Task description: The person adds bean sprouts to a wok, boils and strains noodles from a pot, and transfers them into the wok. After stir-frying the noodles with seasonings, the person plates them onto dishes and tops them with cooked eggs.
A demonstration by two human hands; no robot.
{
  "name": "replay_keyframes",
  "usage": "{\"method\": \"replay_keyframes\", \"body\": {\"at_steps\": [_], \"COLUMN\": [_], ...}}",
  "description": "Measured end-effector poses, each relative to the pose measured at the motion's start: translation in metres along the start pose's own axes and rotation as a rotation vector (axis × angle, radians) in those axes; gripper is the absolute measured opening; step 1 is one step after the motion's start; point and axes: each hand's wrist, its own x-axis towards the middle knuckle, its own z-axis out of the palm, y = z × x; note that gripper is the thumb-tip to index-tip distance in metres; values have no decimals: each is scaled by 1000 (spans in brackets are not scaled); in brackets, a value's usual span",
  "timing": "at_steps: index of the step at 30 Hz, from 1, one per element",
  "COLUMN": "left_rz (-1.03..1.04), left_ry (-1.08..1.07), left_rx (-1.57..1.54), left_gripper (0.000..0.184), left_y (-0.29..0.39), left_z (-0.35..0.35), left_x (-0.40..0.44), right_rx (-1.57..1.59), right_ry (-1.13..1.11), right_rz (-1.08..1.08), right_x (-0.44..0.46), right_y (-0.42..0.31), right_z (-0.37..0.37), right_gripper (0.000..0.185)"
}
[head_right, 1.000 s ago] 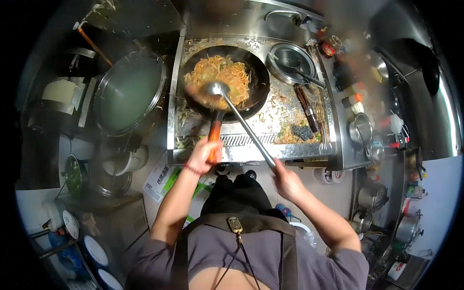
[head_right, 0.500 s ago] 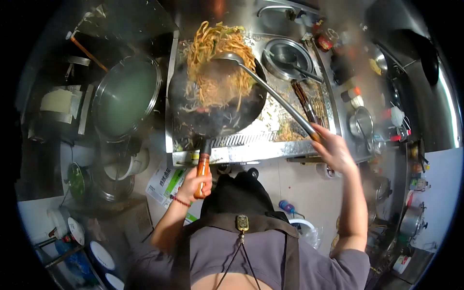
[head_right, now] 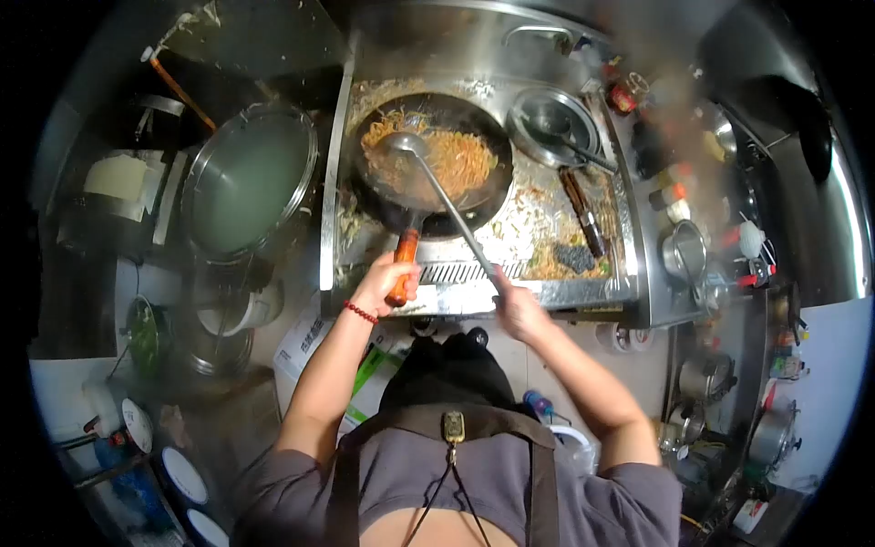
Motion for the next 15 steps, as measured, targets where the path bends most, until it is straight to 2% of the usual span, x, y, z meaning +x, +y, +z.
{"method": "replay_keyframes", "body": {"at_steps": [1,2,5,6,8,10,12,13,15], "left_rz": [36,30,-16,-38,-51,-47,7,46,21], "left_ry": [-1,38,-11,-33,-38,-42,-11,4,-57], "left_rx": [3,-25,-27,-95,-85,-117,-120,-87,-149], "left_gripper": [15,9,20,27,17,10,13,15,29], "left_y": [-4,-5,-16,-9,2,6,-17,-30,-55], "left_z": [-3,1,1,13,22,13,7,6,-11], "left_x": [-2,-14,-69,-81,-79,-38,-28,-33,-55], "right_rx": [-149,-199,-460,-462,-402,-402,-313,-162,-53], "right_ry": [-90,-41,0,36,117,-101,56,143,165], "right_rz": [24,24,43,-33,-227,238,48,-44,-47], "right_x": [-25,-55,-116,-111,-90,-47,-16,-8,-16], "right_y": [7,17,27,37,45,-1,0,9,8], "right_z": [-18,-35,-97,-111,-126,-139,-133,-129,-149], "right_gripper": [59,56,55,55,53,51,43,39,41]}}
